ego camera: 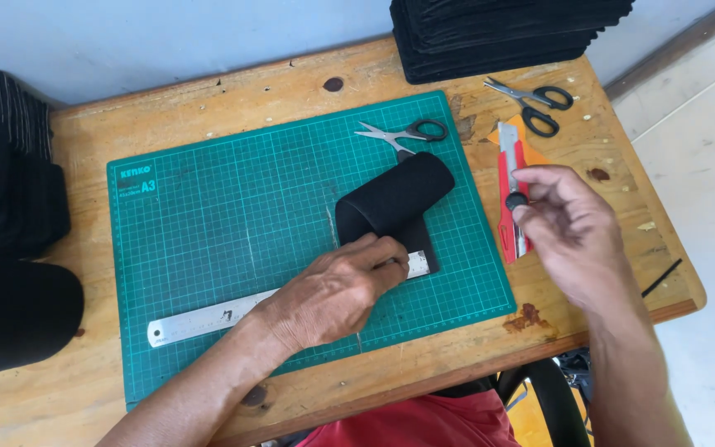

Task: Measuring and cutting black material using a ruler and a utility knife on a cutting mat

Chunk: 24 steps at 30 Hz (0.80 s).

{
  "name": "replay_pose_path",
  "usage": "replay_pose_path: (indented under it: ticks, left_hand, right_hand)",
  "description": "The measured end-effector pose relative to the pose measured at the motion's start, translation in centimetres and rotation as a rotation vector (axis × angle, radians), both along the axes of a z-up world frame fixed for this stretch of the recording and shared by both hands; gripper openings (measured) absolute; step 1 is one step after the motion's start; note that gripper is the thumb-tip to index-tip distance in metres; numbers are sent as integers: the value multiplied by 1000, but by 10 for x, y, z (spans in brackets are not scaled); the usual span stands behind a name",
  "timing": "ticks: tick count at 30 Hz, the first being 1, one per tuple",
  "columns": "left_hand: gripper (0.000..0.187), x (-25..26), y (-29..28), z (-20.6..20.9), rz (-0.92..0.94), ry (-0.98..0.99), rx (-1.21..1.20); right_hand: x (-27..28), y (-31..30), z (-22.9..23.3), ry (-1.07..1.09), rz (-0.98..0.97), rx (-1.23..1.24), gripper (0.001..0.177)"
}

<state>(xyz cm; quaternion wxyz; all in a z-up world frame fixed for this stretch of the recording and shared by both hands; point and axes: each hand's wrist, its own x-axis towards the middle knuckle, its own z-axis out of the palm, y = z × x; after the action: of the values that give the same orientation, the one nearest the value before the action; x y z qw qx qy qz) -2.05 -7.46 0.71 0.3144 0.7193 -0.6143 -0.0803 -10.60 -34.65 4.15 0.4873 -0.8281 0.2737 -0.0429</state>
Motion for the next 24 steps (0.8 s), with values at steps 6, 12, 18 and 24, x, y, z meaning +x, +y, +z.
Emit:
replay_pose_path:
  ticks: [6, 12, 18, 24]
  left_hand:
    - [33, -1, -1, 1, 5, 10, -11]
    - [43, -1, 0, -2, 0, -37, -16]
    - [44, 0, 1, -3, -24, -41, 0]
    - [33, -1, -1, 2, -22, -23, -2]
  right_hand:
    - [-36, -13, -29, -614, 43, 962, 35]
    - [-54, -6, -49, -786, 68, 969, 61]
    - [-55, 24, -64, -920, -83, 748, 27]
    - [-75, 37, -73, -871, 31, 617, 46]
